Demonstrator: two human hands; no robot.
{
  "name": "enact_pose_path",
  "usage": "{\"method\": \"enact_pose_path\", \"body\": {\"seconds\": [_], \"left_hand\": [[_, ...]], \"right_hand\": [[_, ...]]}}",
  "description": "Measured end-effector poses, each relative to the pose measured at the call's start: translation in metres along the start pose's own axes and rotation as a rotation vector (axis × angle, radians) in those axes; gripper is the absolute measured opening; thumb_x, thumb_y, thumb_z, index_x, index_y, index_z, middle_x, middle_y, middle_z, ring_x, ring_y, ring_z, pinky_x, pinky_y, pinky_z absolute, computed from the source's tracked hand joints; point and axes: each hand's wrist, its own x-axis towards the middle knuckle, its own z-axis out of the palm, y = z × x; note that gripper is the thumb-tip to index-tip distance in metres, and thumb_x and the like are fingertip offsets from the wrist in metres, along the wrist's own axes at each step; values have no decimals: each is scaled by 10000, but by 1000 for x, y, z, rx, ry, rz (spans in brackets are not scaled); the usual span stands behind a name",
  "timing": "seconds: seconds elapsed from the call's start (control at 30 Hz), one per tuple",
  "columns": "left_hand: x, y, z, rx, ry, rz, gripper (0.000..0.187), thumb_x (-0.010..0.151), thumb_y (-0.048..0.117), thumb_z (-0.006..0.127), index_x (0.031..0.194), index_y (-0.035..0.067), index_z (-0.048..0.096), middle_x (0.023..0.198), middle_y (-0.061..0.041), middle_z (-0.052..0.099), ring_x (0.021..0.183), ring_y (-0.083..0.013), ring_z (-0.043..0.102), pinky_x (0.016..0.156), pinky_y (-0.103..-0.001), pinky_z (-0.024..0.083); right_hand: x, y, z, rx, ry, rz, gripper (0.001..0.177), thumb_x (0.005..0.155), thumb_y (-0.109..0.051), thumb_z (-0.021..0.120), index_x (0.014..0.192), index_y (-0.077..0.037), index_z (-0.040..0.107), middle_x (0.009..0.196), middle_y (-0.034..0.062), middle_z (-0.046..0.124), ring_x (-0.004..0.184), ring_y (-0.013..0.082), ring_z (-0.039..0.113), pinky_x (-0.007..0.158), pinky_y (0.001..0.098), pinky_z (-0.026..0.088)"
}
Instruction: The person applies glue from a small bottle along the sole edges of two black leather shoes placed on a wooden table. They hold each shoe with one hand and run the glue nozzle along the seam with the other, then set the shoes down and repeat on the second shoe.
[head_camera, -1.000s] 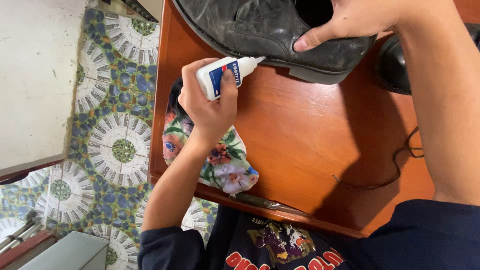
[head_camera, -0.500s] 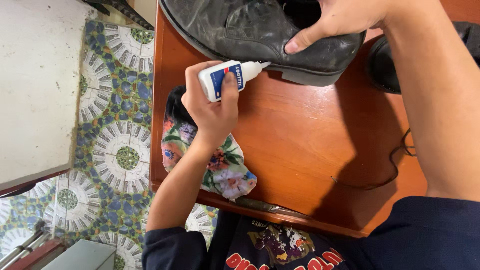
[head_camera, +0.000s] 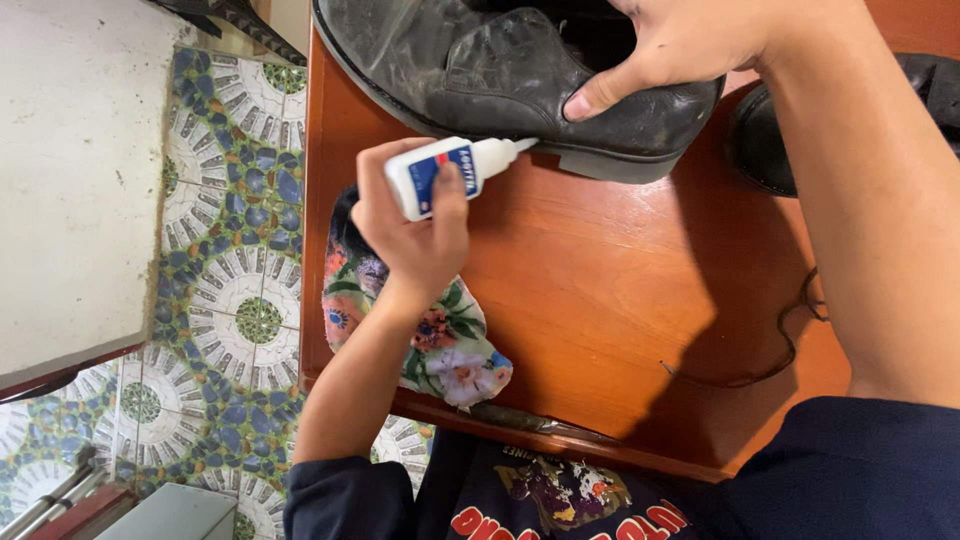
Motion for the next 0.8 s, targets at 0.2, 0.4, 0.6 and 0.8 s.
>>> {"method": "enact_pose_path", "body": {"seconds": [0.2, 0.4, 0.6, 0.8], "left_hand": [[0, -1, 5, 9, -32, -5, 220, 1029, 77, 679, 1182, -27, 560, 973, -135, 751, 795, -141, 770, 711, -235, 622], [3, 1, 0, 67, -30, 15, 232, 1035, 79, 688, 1192, -25, 552, 987, -133, 750, 804, -142, 774, 721, -244, 622], [0, 6, 8, 63, -30, -3, 231, 1018, 82, 702, 1173, -25, 568, 938, -126, 746, 750, -135, 754, 694, -244, 608], [4, 5, 5, 87, -44, 21, 240, 1021, 96, 707, 1181, -20, 570, 960, -132, 753, 776, -144, 775, 711, -244, 623]], "right_hand": [[-3, 0, -4, 108, -80, 122, 649, 769, -525, 852, 902, 88, 686, 556, 194, 618, 414, 305, 605, 366, 395, 479], [-4, -1, -5, 194, -46, 85, 617, 752, -480, 879, 968, 57, 662, 558, 171, 620, 406, 282, 609, 333, 379, 481], [-4, 0, -4, 215, -70, 121, 611, 757, -475, 866, 988, 58, 674, 572, 178, 633, 425, 301, 629, 358, 395, 497], [3, 6, 1, 20, -5, 8, 706, 753, -539, 864, 1040, 74, 664, 598, 203, 635, 463, 315, 625, 392, 398, 503]]}}
